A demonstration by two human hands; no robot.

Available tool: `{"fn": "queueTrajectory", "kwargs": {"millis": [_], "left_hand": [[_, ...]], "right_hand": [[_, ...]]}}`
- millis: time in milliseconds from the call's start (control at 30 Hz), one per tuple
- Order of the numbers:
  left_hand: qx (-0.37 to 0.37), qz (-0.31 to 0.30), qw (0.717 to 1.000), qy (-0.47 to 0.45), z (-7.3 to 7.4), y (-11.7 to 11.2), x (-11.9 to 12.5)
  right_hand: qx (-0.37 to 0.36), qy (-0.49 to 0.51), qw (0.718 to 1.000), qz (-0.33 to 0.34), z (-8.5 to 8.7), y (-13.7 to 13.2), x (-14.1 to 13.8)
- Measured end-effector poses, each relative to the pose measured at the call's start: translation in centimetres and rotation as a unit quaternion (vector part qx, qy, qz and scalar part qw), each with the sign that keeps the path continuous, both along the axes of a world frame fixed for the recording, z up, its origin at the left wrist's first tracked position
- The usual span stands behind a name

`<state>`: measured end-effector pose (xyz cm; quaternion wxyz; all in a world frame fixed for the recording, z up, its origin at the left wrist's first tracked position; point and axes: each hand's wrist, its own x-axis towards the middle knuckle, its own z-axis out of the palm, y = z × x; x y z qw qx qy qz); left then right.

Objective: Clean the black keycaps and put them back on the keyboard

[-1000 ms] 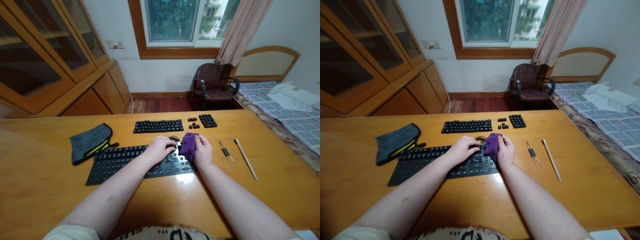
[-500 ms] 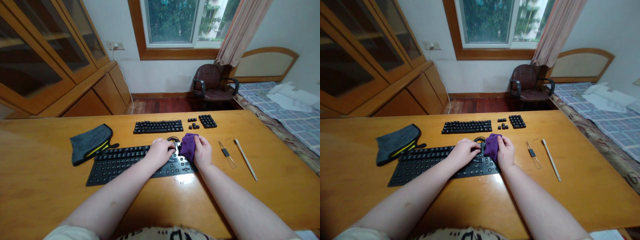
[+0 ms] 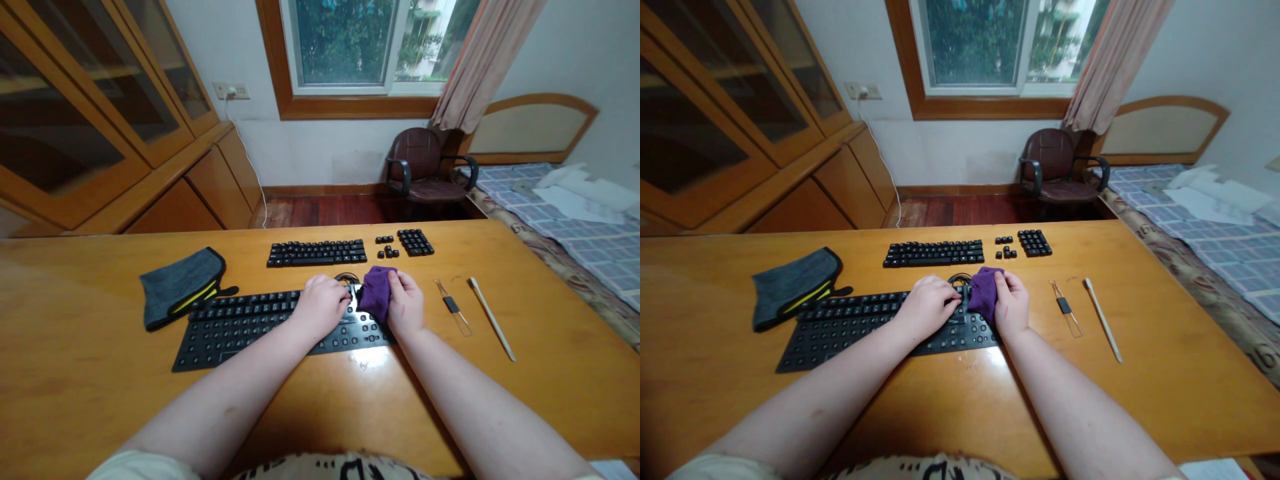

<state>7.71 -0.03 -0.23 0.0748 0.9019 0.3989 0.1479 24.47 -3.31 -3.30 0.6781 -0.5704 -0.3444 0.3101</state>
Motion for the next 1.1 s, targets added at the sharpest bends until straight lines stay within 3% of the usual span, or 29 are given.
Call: {"fn": "queueTrajectory", "kwargs": {"millis": [333, 600, 833, 1100], "left_hand": [[0.067, -0.023, 0.997, -0.001, -0.4, -0.8, 0.4], [0.062, -0.012, 0.998, 0.0, -1.1, -0.9, 0.4], [0.065, -0.028, 0.997, 0.007, -0.3, -1.2, 0.4], [0.045, 0.001, 0.999, 0.024, 0.2, -1.9, 0.6]], "right_hand": [[0.0, 0.016, 1.0, -0.001, -0.1, 0.0, 0.0], [-0.001, 0.022, 1.0, 0.005, 0.0, 0.0, 0.0], [-0.005, -0.002, 1.0, -0.001, 0.1, -0.1, 0.0], [-0.006, 0.003, 1.0, 0.005, 0.0, -0.1, 0.0]]}}
